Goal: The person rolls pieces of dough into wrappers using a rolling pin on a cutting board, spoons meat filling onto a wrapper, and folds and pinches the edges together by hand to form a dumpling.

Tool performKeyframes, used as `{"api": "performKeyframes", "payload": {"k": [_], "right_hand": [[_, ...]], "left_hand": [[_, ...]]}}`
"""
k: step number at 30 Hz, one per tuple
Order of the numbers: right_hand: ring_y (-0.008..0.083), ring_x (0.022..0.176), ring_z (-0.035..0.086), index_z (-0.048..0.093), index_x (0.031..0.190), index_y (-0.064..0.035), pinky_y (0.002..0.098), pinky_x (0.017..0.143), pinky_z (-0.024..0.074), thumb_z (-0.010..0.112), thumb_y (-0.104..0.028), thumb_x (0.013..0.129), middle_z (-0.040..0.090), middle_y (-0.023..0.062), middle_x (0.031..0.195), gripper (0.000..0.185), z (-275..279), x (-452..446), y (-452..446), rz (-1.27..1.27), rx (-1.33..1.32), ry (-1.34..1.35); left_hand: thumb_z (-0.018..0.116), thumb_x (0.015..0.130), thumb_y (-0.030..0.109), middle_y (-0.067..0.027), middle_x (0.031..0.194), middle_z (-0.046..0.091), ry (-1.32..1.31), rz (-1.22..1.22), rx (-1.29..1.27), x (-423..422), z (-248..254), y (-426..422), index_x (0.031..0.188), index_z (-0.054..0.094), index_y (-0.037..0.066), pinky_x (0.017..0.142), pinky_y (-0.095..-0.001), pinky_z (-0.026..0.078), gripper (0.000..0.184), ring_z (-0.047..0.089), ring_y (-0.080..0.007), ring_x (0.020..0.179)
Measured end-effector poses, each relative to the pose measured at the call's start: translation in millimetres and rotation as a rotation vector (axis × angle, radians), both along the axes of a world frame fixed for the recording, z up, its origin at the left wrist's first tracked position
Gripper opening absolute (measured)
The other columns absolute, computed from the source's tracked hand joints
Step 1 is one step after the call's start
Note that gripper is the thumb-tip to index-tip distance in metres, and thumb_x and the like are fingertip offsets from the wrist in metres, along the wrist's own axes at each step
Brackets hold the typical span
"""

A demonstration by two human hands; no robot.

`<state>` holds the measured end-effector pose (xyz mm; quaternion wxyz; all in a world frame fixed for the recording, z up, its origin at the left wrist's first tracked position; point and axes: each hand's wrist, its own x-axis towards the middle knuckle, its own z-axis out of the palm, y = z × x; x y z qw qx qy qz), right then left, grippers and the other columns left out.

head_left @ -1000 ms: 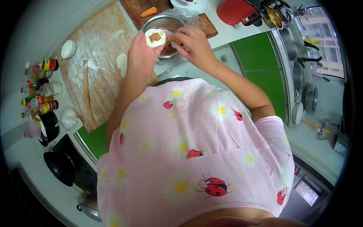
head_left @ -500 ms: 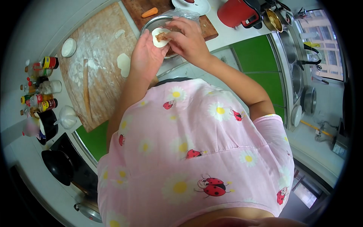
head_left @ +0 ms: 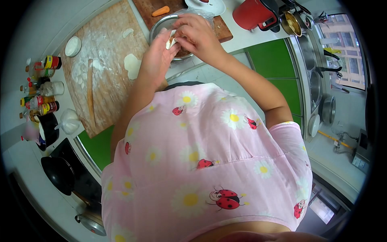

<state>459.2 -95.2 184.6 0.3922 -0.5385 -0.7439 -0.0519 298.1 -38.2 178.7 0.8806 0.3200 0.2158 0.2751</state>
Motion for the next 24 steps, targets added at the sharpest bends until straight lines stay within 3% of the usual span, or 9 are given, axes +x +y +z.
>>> {"api": "performKeyframes", "payload": {"k": [4,7,10,20,24], "right_hand": [[0.0284,0.120,0.053,0.062,0.089,-0.0080,0.0426,0.098,0.0403,0.073,-0.010,0.078,0.062,0.0047,0.113,0.015,0,1,1,0.013,-0.034,0.021],[0.0289,0.120,0.052,0.063,0.088,-0.0072,0.0427,0.098,0.0408,0.073,-0.010,0.078,0.062,0.0053,0.112,0.015,2,0,1,0.043,-0.067,0.054],[0.0293,0.119,0.053,0.064,0.087,-0.0063,0.0429,0.098,0.0414,0.073,-0.010,0.077,0.062,0.0058,0.112,0.014,4,-2,1,0.067,-0.085,0.088],[0.0308,0.117,0.053,0.065,0.092,-0.0068,0.0431,0.099,0.0415,0.073,-0.009,0.077,0.062,0.0076,0.113,0.017,11,-7,-4,0.080,-0.063,0.156],[0.0311,0.118,0.052,0.063,0.103,-0.0078,0.0425,0.100,0.0414,0.073,-0.010,0.078,0.060,0.0105,0.118,0.027,11,-7,-11,0.028,-0.106,0.254]], "left_hand": [[0.045,0.099,0.019,-0.0122,0.136,0.050,0.018,-0.159,0.211,-4,-8,7,0.143,0.037,-0.005,0.112,-0.0345,0.034,0.050,0.049,-0.0199,0.127],[0.051,0.096,0.012,-0.0096,0.132,0.053,0.259,-0.124,0.288,-10,8,-1,0.143,0.039,-0.005,0.106,-0.0306,0.038,0.052,0.052,-0.0154,0.121],[0.055,0.095,0.010,-0.0069,0.127,0.057,0.251,-0.121,0.334,-11,1,2,0.142,0.043,-0.004,0.101,-0.0279,0.041,0.051,0.054,-0.0121,0.116],[0.052,0.097,0.011,-0.0058,0.121,0.062,0.281,-0.172,0.445,-18,3,5,0.133,0.053,-0.002,0.097,-0.0261,0.044,0.039,0.058,-0.0112,0.110],[0.050,0.097,0.010,-0.0063,0.120,0.062,0.187,-0.144,0.452,-16,-10,7,0.137,0.050,0.000,0.096,-0.0257,0.046,0.041,0.059,-0.0110,0.109]]}}
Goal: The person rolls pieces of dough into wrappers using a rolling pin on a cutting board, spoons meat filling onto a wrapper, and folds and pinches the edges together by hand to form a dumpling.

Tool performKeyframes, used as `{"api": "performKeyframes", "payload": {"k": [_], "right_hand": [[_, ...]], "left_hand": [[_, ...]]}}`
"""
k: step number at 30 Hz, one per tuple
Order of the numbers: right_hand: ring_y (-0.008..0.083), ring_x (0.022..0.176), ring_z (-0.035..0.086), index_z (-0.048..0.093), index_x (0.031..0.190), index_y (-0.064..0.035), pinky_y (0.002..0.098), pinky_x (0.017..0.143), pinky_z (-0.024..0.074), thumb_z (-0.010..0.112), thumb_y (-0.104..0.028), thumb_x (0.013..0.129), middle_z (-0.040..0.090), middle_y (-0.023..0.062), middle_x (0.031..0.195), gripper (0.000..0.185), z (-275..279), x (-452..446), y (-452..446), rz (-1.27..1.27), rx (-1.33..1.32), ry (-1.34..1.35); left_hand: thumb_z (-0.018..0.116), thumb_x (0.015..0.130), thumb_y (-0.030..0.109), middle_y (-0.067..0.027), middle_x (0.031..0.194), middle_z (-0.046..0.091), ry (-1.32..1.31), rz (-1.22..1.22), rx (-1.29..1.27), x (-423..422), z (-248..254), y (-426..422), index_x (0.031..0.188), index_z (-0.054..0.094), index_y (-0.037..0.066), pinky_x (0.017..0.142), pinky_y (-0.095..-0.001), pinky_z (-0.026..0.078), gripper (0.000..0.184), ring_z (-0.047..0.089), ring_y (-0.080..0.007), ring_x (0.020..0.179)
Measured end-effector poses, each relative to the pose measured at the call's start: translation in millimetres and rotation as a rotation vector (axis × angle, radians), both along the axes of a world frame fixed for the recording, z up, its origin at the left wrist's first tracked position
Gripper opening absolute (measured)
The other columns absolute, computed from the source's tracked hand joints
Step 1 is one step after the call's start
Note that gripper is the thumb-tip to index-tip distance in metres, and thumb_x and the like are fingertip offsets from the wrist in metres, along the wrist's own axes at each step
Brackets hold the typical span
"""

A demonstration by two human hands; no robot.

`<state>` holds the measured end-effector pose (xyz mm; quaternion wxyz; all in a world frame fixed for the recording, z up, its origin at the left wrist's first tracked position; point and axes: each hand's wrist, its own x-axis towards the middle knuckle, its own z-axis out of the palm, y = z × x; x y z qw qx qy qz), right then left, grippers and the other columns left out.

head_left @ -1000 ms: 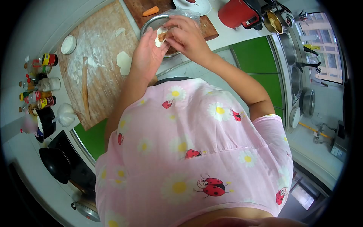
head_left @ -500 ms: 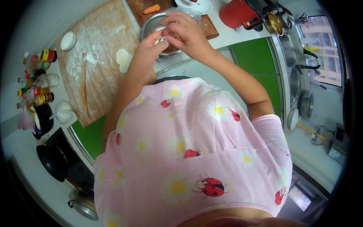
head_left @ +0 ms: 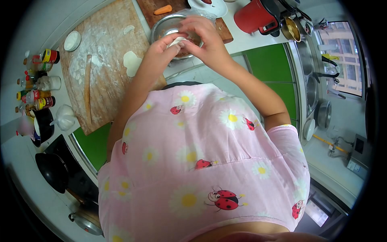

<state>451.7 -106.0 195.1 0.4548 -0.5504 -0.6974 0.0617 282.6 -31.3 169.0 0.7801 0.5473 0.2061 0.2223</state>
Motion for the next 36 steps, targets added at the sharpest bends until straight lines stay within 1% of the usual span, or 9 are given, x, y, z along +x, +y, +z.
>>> {"api": "performKeyframes", "payload": {"k": [2,7,14,20,22,26,28,31,36], "right_hand": [[0.0312,0.118,0.051,0.062,0.108,-0.0081,0.0416,0.100,0.0415,0.073,-0.011,0.079,0.058,0.0121,0.121,0.032,-3,2,-4,-0.029,-0.006,0.022],[0.0286,0.119,0.050,0.065,0.105,-0.0057,0.0375,0.102,0.0410,0.070,-0.011,0.082,0.054,0.0119,0.123,0.024,-5,1,-8,-0.002,-0.178,0.180],[0.0212,0.123,0.046,0.068,0.103,-0.0062,0.0373,0.107,0.0334,0.069,-0.015,0.088,0.051,0.0079,0.130,0.018,-4,1,-9,0.024,-0.274,0.321],[0.0197,0.121,0.048,0.068,0.097,-0.0058,0.0361,0.106,0.0342,0.069,-0.015,0.088,0.055,0.0073,0.125,0.012,-3,-1,-10,-0.004,-0.214,0.343],[0.0189,0.115,0.052,0.067,0.097,-0.0042,0.0340,0.102,0.0386,0.067,-0.011,0.089,0.057,0.0077,0.122,0.010,2,0,-8,-0.008,-0.184,0.337],[0.0178,0.098,0.060,0.064,0.098,-0.0025,0.0293,0.084,0.0487,0.064,-0.008,0.091,0.063,0.0066,0.107,0.009,0,6,-5,0.030,-0.212,0.479],[0.0160,0.090,0.062,0.063,0.099,-0.0017,0.0281,0.076,0.0499,0.064,-0.007,0.090,0.064,0.0055,0.102,0.010,2,7,-6,0.001,-0.195,0.387],[0.0156,0.083,0.062,0.062,0.099,-0.0010,0.0277,0.069,0.0506,0.064,-0.006,0.090,0.065,0.0057,0.097,0.011,5,7,-5,-0.015,-0.139,0.231],[0.0188,0.079,0.063,0.062,0.098,-0.0017,0.0286,0.066,0.0517,0.065,-0.005,0.089,0.064,0.0071,0.096,0.011,6,5,-4,-0.005,-0.094,0.164]], "left_hand": [[0.051,0.097,0.010,-0.0079,0.122,0.062,-0.037,0.016,-0.008,1,2,-1,0.141,0.045,0.001,0.097,-0.0271,0.047,0.045,0.060,-0.0131,0.110],[0.054,0.097,0.014,-0.0112,0.125,0.061,-0.045,0.002,0.020,-1,12,-2,0.147,0.036,0.004,0.096,-0.0288,0.047,0.053,0.063,-0.0165,0.108],[0.054,0.097,0.014,-0.0125,0.126,0.060,0.040,-0.013,0.081,0,18,-2,0.148,0.036,0.010,0.093,-0.0275,0.048,0.054,0.063,-0.0150,0.106],[0.056,0.095,0.011,-0.0110,0.124,0.061,-0.015,-0.015,0.109,1,9,2,0.148,0.036,0.009,0.090,-0.0264,0.048,0.057,0.063,-0.0135,0.104],[0.059,0.094,0.012,-0.0098,0.122,0.062,-0.036,0.004,0.081,1,12,0,0.145,0.038,0.008,0.088,-0.0255,0.048,0.055,0.063,-0.0124,0.101],[0.065,0.094,0.016,-0.0014,0.099,0.063,0.125,0.050,0.144,0,8,6,0.121,0.056,0.003,0.075,-0.0216,0.047,0.032,0.059,-0.0063,0.085],[0.066,0.094,0.017,0.0029,0.090,0.061,0.206,0.011,0.255,-3,10,12,0.110,0.060,0.001,0.072,-0.0194,0.045,0.023,0.056,-0.0030,0.079],[0.069,0.091,0.019,0.0040,0.070,0.051,0.135,0.143,0.402,0,7,9,0.091,0.062,0.001,0.056,-0.0225,0.038,0.020,0.045,-0.0044,0.063],[0.069,0.091,0.020,-0.0001,0.068,0.048,0.172,0.224,0.534,-1,22,1,0.088,0.058,0.000,0.055,-0.0258,0.038,0.023,0.044,-0.0080,0.061]]}}
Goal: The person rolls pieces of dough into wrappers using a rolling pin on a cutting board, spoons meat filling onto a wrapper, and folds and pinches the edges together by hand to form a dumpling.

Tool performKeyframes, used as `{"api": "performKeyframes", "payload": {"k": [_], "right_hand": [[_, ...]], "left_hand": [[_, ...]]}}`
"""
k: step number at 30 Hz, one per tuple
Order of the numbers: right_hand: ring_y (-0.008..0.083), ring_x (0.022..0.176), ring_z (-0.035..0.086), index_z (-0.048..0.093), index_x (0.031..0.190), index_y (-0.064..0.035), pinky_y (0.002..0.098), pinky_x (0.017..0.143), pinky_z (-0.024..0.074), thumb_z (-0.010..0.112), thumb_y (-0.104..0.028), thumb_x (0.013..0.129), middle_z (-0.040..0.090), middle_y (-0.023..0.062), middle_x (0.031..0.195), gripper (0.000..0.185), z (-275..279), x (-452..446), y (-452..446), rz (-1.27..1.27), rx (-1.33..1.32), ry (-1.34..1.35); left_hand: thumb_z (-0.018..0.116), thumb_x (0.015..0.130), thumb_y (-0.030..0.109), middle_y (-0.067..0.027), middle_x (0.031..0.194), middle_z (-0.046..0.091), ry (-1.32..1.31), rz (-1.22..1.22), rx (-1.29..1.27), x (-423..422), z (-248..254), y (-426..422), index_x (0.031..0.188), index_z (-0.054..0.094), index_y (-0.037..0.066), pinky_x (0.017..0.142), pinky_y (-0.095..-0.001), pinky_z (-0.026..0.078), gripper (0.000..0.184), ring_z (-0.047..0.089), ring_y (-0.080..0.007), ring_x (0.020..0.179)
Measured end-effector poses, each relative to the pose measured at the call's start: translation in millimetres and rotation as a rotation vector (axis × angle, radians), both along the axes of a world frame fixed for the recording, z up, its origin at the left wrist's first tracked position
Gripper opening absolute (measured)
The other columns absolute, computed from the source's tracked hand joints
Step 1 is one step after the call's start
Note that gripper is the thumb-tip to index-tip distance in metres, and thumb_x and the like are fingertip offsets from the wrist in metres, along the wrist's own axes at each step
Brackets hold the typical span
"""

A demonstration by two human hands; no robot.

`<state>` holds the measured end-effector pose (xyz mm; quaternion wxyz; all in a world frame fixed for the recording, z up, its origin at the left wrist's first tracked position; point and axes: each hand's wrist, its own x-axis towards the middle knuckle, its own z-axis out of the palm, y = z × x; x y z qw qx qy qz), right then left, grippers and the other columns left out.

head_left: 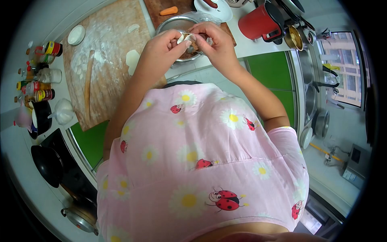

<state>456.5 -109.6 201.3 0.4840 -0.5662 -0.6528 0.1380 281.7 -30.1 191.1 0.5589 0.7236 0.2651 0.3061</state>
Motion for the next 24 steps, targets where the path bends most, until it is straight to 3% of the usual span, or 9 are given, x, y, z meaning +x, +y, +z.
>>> {"api": "performKeyframes", "payload": {"k": [4,7,16,19,22,24], "right_hand": [[0.0221,0.081,0.064,0.062,0.098,-0.0019,0.0305,0.069,0.0524,0.065,-0.006,0.088,0.064,0.0079,0.096,0.011,3,-1,1,0.001,0.010,-0.029],[0.0249,0.084,0.064,0.061,0.097,-0.0017,0.0325,0.072,0.0522,0.065,-0.006,0.087,0.064,0.0089,0.097,0.011,4,-2,3,0.017,0.033,-0.067],[0.0263,0.086,0.064,0.061,0.098,-0.0014,0.0334,0.075,0.0522,0.066,-0.007,0.088,0.064,0.0102,0.098,0.012,7,-8,4,0.063,-0.015,-0.061],[0.0244,0.086,0.064,0.062,0.098,-0.0011,0.0315,0.073,0.0524,0.065,-0.007,0.089,0.064,0.0099,0.099,0.011,8,-9,5,0.079,0.001,-0.037],[0.0207,0.085,0.063,0.062,0.098,-0.0005,0.0288,0.071,0.0518,0.065,-0.006,0.089,0.064,0.0083,0.099,0.011,8,-12,6,0.089,0.019,0.046],[0.0179,0.087,0.062,0.063,0.098,0.0000,0.0272,0.071,0.0510,0.064,-0.005,0.089,0.064,0.0070,0.099,0.011,8,-14,6,0.097,-0.014,0.144]], "left_hand": [[0.067,0.090,0.021,-0.0068,0.067,0.046,0.076,0.056,0.235,-3,2,-2,0.082,0.053,0.001,0.056,-0.0321,0.039,0.026,0.044,-0.0174,0.059],[0.065,0.090,0.021,-0.0110,0.068,0.046,0.136,0.071,0.271,-7,8,-5,0.081,0.051,0.000,0.057,-0.0361,0.040,0.027,0.044,-0.0239,0.060],[0.062,0.091,0.016,-0.0128,0.077,0.056,0.004,0.109,0.346,-10,7,-9,0.089,0.058,-0.001,0.061,-0.0367,0.043,0.017,0.052,-0.0276,0.066],[0.064,0.091,0.020,-0.0113,0.075,0.056,-0.041,0.136,0.324,-12,5,-10,0.088,0.059,0.001,0.060,-0.0355,0.043,0.020,0.053,-0.0238,0.064],[0.067,0.091,0.026,-0.0087,0.072,0.055,0.142,0.131,0.186,-21,6,-11,0.093,0.060,0.003,0.059,-0.0344,0.043,0.024,0.053,-0.0186,0.062],[0.068,0.090,0.029,-0.0074,0.074,0.058,0.087,0.164,0.186,-20,3,-11,0.100,0.060,0.004,0.060,-0.0318,0.044,0.029,0.055,-0.0149,0.063]]}}
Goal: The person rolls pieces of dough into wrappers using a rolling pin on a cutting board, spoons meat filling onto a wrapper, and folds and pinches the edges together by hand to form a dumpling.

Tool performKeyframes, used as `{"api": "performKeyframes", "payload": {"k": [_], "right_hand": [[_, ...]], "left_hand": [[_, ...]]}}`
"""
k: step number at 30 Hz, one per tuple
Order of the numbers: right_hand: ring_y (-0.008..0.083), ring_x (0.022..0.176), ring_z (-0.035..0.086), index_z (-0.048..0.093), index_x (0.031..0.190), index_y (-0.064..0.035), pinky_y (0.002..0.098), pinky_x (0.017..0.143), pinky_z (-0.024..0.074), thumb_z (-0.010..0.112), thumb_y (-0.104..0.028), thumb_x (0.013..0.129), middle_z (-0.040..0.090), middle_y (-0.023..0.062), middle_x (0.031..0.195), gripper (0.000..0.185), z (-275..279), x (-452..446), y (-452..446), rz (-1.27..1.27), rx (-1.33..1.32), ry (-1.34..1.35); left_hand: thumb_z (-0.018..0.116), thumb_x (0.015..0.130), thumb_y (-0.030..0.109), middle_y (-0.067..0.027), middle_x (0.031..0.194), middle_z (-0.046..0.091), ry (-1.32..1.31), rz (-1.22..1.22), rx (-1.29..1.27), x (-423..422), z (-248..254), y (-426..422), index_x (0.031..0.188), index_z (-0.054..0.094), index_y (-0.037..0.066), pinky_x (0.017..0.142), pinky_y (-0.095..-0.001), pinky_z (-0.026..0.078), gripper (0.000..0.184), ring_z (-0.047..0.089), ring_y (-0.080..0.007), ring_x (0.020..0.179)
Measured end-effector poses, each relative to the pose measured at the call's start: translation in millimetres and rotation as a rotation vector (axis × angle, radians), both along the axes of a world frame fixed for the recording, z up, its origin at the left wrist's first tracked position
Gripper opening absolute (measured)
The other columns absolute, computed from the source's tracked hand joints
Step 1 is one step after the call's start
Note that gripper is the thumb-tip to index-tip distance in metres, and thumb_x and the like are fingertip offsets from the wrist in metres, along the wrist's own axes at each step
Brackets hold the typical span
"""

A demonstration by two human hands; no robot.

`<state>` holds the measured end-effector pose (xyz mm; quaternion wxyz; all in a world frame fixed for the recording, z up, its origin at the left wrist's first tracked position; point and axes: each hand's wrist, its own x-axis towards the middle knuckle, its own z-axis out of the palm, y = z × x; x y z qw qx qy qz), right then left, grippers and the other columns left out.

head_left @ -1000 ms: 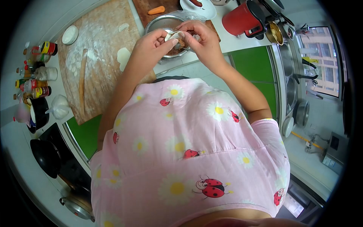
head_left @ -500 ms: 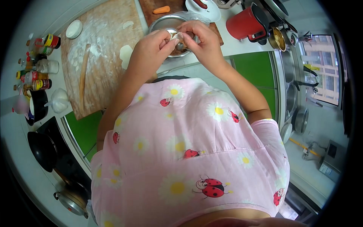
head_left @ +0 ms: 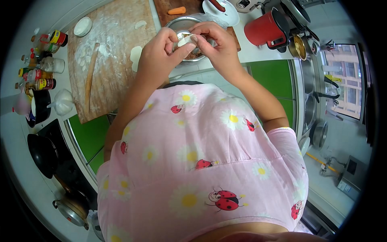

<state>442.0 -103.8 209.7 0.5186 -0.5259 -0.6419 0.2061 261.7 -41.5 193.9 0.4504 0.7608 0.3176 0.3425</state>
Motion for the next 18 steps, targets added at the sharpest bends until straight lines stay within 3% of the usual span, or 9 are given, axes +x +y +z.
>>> {"api": "performKeyframes", "payload": {"k": [1,4,10,18], "right_hand": [[0.0165,0.088,0.061,0.063,0.098,0.0002,0.0265,0.072,0.0505,0.064,-0.005,0.090,0.064,0.0063,0.100,0.010,1,-2,-1,0.009,-0.038,0.059],[0.0139,0.091,0.060,0.064,0.099,0.0006,0.0257,0.075,0.0497,0.064,-0.004,0.090,0.064,0.0051,0.102,0.010,5,-9,-4,0.071,-0.090,0.195],[0.0138,0.094,0.059,0.065,0.101,0.0010,0.0260,0.079,0.0491,0.064,-0.005,0.091,0.062,0.0055,0.105,0.011,10,-11,-4,0.125,-0.086,0.202],[0.0138,0.097,0.059,0.064,0.102,0.0017,0.0262,0.084,0.0504,0.058,-0.002,0.094,0.059,0.0056,0.110,0.010,18,-8,-8,0.163,-0.125,0.131]], "left_hand": [[0.069,0.090,0.031,-0.0067,0.074,0.059,-0.029,0.014,0.002,1,-1,-1,0.103,0.060,0.004,0.060,-0.0305,0.044,0.031,0.056,-0.0130,0.064],[0.064,0.093,0.037,-0.0105,0.087,0.065,-0.159,-0.027,-0.169,7,6,-9,0.116,0.057,0.002,0.068,-0.0309,0.048,0.042,0.062,-0.0185,0.074],[0.051,0.099,0.044,-0.0196,0.112,0.065,-0.223,-0.106,0.035,11,-4,-6,0.131,0.052,0.003,0.087,-0.0383,0.049,0.052,0.063,-0.0353,0.101],[0.051,0.100,0.035,-0.0195,0.112,0.064,-0.195,-0.073,0.260,9,2,-7,0.130,0.052,0.002,0.083,-0.0405,0.051,0.044,0.063,-0.0379,0.100]]}}
